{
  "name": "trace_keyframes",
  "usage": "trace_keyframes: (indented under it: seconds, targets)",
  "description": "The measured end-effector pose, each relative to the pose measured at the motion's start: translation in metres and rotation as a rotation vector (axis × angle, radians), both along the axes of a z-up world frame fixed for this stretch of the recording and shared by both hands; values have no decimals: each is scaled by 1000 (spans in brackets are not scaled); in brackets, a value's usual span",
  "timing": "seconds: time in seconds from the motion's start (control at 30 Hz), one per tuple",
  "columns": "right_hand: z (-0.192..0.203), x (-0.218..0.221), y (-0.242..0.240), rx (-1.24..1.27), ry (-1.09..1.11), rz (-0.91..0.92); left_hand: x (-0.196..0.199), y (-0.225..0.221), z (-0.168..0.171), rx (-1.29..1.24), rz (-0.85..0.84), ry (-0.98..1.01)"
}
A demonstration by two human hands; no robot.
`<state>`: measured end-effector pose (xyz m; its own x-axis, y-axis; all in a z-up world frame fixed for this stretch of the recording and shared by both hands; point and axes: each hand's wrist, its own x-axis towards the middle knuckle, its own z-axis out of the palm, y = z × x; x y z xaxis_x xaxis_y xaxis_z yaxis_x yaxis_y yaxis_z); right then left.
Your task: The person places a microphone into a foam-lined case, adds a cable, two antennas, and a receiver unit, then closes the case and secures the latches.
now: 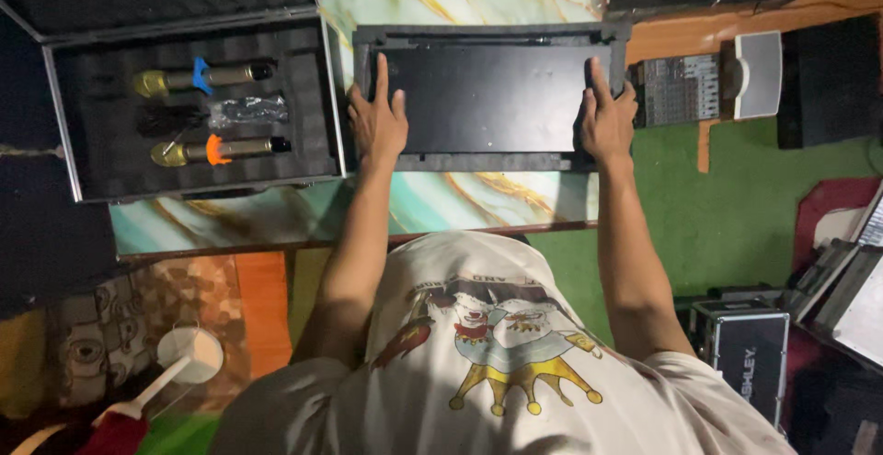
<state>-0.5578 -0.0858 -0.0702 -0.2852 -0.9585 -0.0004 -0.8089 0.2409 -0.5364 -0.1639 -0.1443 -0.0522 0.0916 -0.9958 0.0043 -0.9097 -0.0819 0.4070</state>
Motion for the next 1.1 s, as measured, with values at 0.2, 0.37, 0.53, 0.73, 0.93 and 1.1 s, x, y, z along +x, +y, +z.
trace_keyframes:
  seconds: [0.2,0.37,0.53,0.73,0.93,1.1]
  targets:
    - [6,0,2,-2,-25,27,4,-20,1,167,-2,11]
    - [18,12,1,-6,35,6,11,-8,8,19,-81,48]
    - [27,22,3,122,25,-60,10,2,8,82,-108,22]
    - [21,13,-5,172,-23,-94,5,0,7,108,-45,36]
    - [-3,-4,-12,81,-87,-41,27,-23,13,204,-110,229]
    - [-2,-19,0,-18,-67,-24,28,-9,13,130,-197,305]
